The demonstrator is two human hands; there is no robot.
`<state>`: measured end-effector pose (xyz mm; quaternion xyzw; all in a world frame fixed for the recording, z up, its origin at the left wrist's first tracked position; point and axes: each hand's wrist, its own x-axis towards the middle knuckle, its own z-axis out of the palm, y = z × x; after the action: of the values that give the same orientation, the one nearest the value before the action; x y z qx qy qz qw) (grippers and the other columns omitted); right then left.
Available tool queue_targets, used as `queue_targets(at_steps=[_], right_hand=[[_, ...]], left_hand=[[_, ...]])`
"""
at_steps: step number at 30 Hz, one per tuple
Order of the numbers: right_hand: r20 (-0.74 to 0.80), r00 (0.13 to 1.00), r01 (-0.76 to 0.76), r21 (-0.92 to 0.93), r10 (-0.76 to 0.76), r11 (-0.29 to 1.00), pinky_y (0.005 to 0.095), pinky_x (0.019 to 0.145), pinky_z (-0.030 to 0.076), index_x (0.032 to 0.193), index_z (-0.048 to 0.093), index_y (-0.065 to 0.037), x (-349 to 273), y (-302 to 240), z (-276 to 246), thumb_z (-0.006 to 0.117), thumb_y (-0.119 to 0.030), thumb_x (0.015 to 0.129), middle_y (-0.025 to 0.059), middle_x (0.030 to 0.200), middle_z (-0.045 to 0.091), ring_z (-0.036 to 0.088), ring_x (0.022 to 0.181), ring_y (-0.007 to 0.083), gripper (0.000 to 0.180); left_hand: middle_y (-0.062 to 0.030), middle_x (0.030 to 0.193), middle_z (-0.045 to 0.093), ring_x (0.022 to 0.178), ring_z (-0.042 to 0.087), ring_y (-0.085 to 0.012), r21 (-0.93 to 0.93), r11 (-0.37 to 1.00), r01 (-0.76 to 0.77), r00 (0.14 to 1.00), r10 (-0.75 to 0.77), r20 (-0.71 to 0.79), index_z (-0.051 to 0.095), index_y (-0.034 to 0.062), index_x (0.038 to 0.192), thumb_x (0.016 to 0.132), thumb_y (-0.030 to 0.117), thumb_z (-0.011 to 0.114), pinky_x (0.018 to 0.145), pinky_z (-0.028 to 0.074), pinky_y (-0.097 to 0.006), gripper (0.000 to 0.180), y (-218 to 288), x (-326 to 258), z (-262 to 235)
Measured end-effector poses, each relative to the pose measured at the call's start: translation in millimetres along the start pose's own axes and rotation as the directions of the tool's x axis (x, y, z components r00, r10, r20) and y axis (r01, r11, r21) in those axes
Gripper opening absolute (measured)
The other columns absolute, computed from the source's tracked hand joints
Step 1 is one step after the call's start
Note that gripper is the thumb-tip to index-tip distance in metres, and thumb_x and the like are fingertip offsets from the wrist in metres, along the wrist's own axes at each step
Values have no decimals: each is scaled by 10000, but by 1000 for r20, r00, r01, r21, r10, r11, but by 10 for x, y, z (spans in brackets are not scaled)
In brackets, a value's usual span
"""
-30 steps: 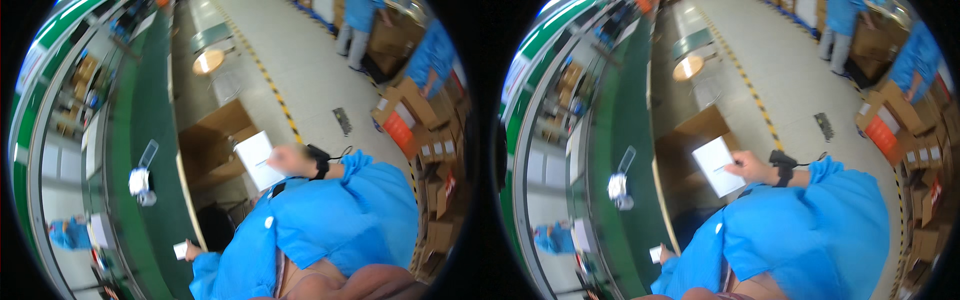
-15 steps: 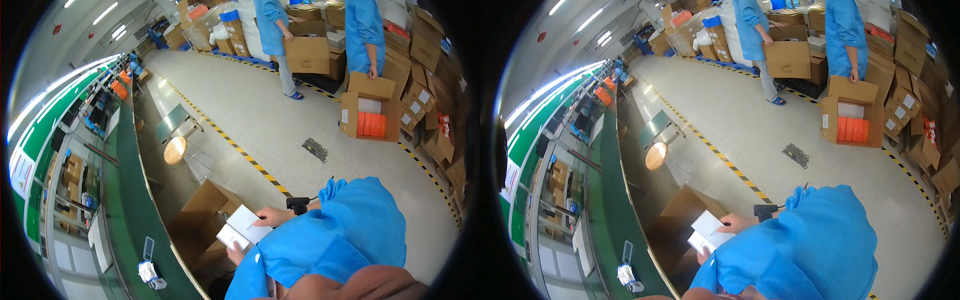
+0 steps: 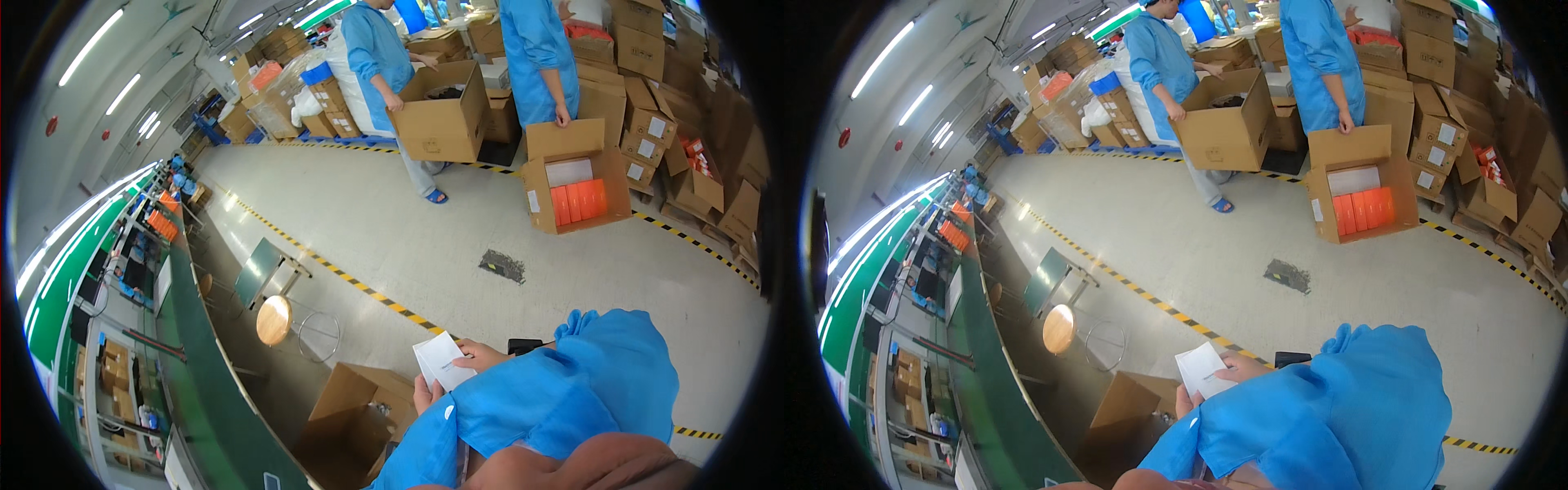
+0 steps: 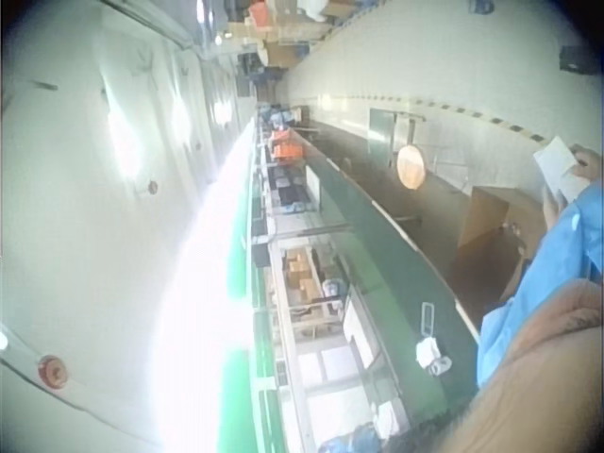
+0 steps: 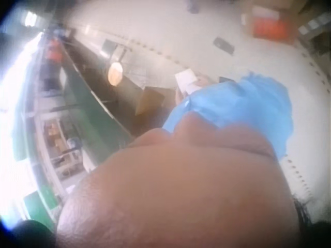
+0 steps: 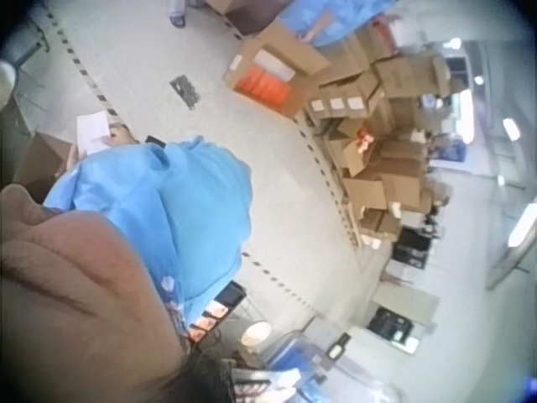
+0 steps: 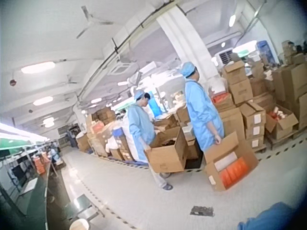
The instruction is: Sorting and wiping small white instruction cards at a factory workstation.
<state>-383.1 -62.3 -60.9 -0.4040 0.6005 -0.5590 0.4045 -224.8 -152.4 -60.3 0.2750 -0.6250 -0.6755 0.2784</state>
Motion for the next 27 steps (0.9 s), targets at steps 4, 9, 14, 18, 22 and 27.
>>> queue_targets(at_steps=[4,9,14,18,22,27], right_hand=[[82,979,-200,174,188,964,311,873,365,1108,501,18,443,-165,-192,519,-210,841,96,1086,515,473,1011,169,352],[59,988,-147,83,142,986,316,854,377,1063,522,32,1167,-515,-221,527,-250,835,101,1053,537,500,983,187,362],[56,998,-24,-23,25,999,311,852,376,1042,531,42,1664,-860,-183,527,-222,837,95,1070,531,497,978,174,334],[-104,993,-49,87,58,995,283,822,386,1034,546,26,2015,-782,-315,534,-192,831,66,1015,563,509,945,151,298],[-187,980,-12,242,59,970,268,786,413,1075,523,11,2452,-918,-584,509,-186,844,52,990,569,528,896,127,304],[-267,962,82,480,57,874,252,726,438,1054,519,16,3124,-1085,-958,467,-166,864,52,959,575,541,834,104,269]], left_hand=[[-136,1077,503,994,490,-177,-63,998,-18,995,24,100,352,-6,1188,838,45,455,837,399,-288,368,300,693,57],[-136,1141,475,1057,462,-188,-80,979,-187,978,193,78,320,3,1234,834,49,458,848,400,-310,426,185,1500,-224],[-145,1190,433,1078,441,-194,-124,989,84,954,-44,297,353,-13,1210,830,35,447,856,391,-308,394,899,1948,-380],[-153,1191,432,1070,443,-207,-190,981,-40,974,81,213,363,-20,1208,829,20,425,876,371,-303,386,776,2534,-425],[-168,1213,405,1103,411,-229,140,923,-357,933,345,106,299,-28,1252,825,3,413,922,324,-315,443,1093,3063,-513],[-179,1286,296,1171,325,-234,165,894,-416,910,410,71,194,-27,1293,821,-5,402,968,256,-325,516,1406,3563,-522]])
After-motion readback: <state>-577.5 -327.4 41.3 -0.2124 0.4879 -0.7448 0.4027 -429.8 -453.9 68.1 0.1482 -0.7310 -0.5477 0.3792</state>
